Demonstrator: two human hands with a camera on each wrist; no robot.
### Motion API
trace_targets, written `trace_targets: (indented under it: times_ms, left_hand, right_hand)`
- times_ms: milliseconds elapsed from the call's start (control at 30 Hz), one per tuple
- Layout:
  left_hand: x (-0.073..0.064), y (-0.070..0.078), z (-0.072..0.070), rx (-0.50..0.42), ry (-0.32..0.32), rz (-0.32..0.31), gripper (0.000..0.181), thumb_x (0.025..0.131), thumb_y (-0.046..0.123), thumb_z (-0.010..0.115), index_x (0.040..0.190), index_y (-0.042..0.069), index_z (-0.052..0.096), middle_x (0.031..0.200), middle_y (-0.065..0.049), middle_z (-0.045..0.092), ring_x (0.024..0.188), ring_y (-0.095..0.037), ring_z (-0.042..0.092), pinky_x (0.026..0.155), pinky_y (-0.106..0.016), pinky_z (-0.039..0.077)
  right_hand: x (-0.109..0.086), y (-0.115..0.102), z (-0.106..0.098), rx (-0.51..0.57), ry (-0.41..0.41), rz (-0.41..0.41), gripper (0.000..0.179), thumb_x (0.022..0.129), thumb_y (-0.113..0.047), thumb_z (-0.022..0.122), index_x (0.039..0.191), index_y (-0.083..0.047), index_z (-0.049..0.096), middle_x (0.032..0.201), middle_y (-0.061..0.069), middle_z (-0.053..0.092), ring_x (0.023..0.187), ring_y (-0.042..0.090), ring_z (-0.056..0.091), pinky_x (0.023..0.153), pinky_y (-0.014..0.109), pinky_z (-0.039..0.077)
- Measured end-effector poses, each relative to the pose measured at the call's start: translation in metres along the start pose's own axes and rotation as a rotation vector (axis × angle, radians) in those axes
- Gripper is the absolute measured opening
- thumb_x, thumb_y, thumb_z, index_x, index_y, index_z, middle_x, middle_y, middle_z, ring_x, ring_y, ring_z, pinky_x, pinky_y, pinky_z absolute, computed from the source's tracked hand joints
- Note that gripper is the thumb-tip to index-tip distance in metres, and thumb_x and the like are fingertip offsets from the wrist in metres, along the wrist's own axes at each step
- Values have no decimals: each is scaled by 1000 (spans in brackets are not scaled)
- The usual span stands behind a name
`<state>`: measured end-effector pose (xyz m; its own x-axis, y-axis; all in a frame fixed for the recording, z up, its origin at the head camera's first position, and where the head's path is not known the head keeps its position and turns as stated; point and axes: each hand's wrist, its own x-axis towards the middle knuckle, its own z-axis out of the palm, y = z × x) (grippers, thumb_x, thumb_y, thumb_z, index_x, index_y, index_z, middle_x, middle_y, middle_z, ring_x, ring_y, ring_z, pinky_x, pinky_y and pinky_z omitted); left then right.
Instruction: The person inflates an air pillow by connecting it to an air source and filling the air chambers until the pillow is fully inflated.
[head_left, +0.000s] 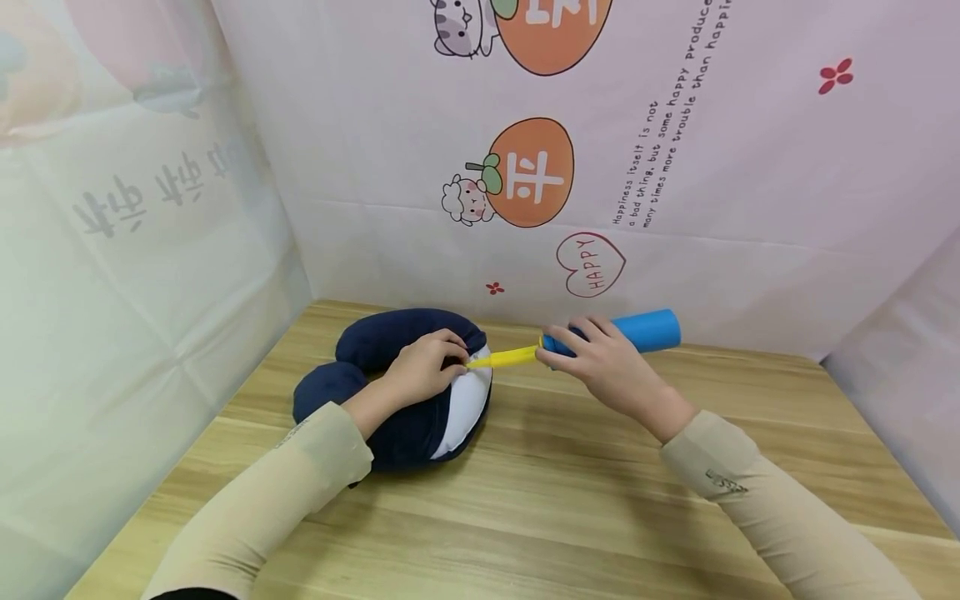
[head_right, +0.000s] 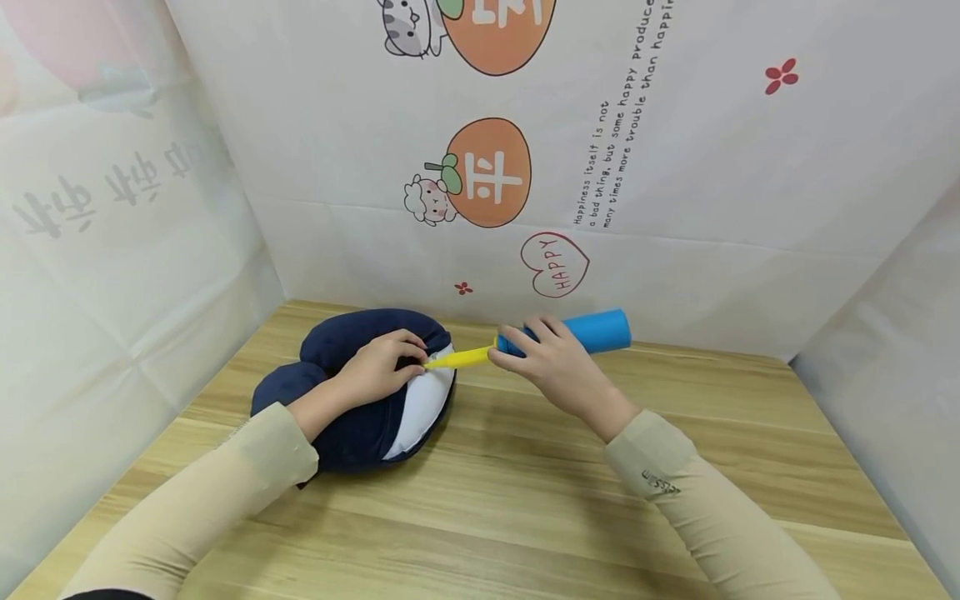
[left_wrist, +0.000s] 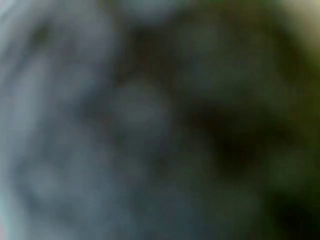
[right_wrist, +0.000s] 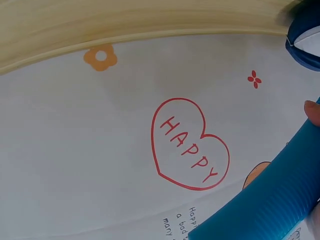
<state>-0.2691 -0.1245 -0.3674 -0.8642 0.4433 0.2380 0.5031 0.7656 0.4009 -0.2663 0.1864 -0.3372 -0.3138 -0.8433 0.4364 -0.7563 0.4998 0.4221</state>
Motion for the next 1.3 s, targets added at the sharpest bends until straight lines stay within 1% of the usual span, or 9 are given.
trace_targets:
  times_ms: [167,400,533,700,800,900,1067,1200,1300]
  left_hand:
    - [1,0,1,-29,-1,0,12,96,12,74,106,9,79,124,-6,65,113,-25,63,94,-43,52]
    - [1,-1,0,-68,35,-10,8,95,10,75,102,8,78,122,-7,66,110,-26,64,92,-42,53]
    - [-1,-2,0,-75,37,-21,10,95,13,74,103,9,78,123,-7,66,109,-25,64,90,-42,53]
    - [-3,-3,1,-104,66,-12,9,95,13,74,103,9,78,124,-8,66,108,-24,64,93,-41,52]
    - [-4,-5,1,-131,90,0,9,95,11,74,103,9,78,124,-9,66,108,-24,63,93,-40,52]
    - [-4,-7,1,-158,111,10,9,95,9,74,102,8,77,123,-9,66,108,-25,63,94,-39,52]
    - [-5,-10,3,-209,137,16,9,95,7,73,103,6,77,121,-11,66,108,-27,63,94,-40,52]
    - [-5,-10,3,-255,146,-12,8,95,6,72,102,5,76,121,-12,67,107,-27,63,94,-42,51]
    - [-5,-9,3,-278,149,-40,9,95,6,72,102,5,76,121,-12,67,106,-28,63,95,-43,51]
  right_hand:
    - [-7,2,2,11,-13,17,54,80,-2,86,128,-20,69,133,14,62,108,38,58,92,53,52]
    - [-16,10,2,37,55,63,54,77,7,85,122,-16,68,128,14,62,101,37,59,86,54,52]
    - [-22,8,4,82,60,106,55,76,6,86,123,-12,64,127,16,63,101,37,61,85,53,53]
    - [-31,3,5,213,70,230,67,68,7,91,128,-3,62,127,20,62,107,40,62,89,55,53]
    - [-36,2,2,276,54,302,72,67,9,92,131,-2,59,130,19,61,112,39,61,92,54,53]
    - [-38,2,-3,323,25,382,75,70,7,91,134,-3,55,132,18,59,114,38,61,94,55,53]
    - [-44,3,-15,424,-33,562,73,75,3,89,138,-3,50,132,22,58,113,43,61,92,63,50]
    - [-53,9,-20,514,-83,694,73,79,2,86,141,-3,48,135,25,56,114,47,58,91,68,48]
    - [-62,14,-23,576,-123,758,74,83,-1,84,146,-5,45,140,27,51,117,51,57,90,71,48]
